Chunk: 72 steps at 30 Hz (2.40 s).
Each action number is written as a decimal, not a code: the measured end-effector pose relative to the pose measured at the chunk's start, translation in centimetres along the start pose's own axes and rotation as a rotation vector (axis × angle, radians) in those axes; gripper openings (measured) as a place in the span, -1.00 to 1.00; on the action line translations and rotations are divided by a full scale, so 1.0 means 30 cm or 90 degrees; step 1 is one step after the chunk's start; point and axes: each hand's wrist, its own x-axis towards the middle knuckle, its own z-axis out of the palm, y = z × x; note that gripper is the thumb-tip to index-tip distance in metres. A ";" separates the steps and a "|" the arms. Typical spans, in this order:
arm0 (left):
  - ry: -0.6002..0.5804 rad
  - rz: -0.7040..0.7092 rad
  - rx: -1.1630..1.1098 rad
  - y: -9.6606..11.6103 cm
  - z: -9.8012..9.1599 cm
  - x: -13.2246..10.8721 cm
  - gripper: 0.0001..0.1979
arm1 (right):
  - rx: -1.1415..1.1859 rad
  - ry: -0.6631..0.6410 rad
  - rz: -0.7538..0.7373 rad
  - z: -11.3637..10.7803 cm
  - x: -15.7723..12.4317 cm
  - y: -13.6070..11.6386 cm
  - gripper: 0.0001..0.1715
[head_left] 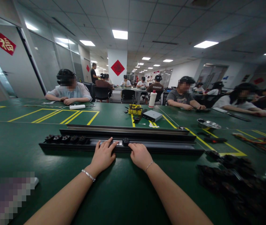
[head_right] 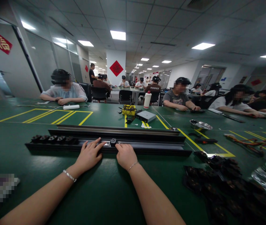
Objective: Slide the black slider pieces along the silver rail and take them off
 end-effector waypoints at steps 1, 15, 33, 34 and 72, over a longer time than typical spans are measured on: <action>0.001 0.000 0.000 0.000 0.000 0.000 -0.45 | 0.000 0.001 -0.001 0.001 0.000 0.001 -0.55; 0.010 0.002 -0.009 -0.001 0.006 0.001 -0.46 | -0.057 -0.039 0.019 -0.016 0.006 -0.006 -0.69; 0.006 0.000 -0.012 -0.003 0.008 0.002 -0.46 | -0.071 -0.051 0.055 -0.018 0.012 -0.005 -0.71; 0.006 0.000 -0.013 -0.003 0.010 0.003 -0.45 | -0.072 -0.053 0.059 -0.019 0.012 -0.004 -0.70; -0.003 0.003 0.001 -0.006 0.009 0.002 -0.47 | -0.086 0.008 0.110 -0.031 -0.010 0.015 -0.78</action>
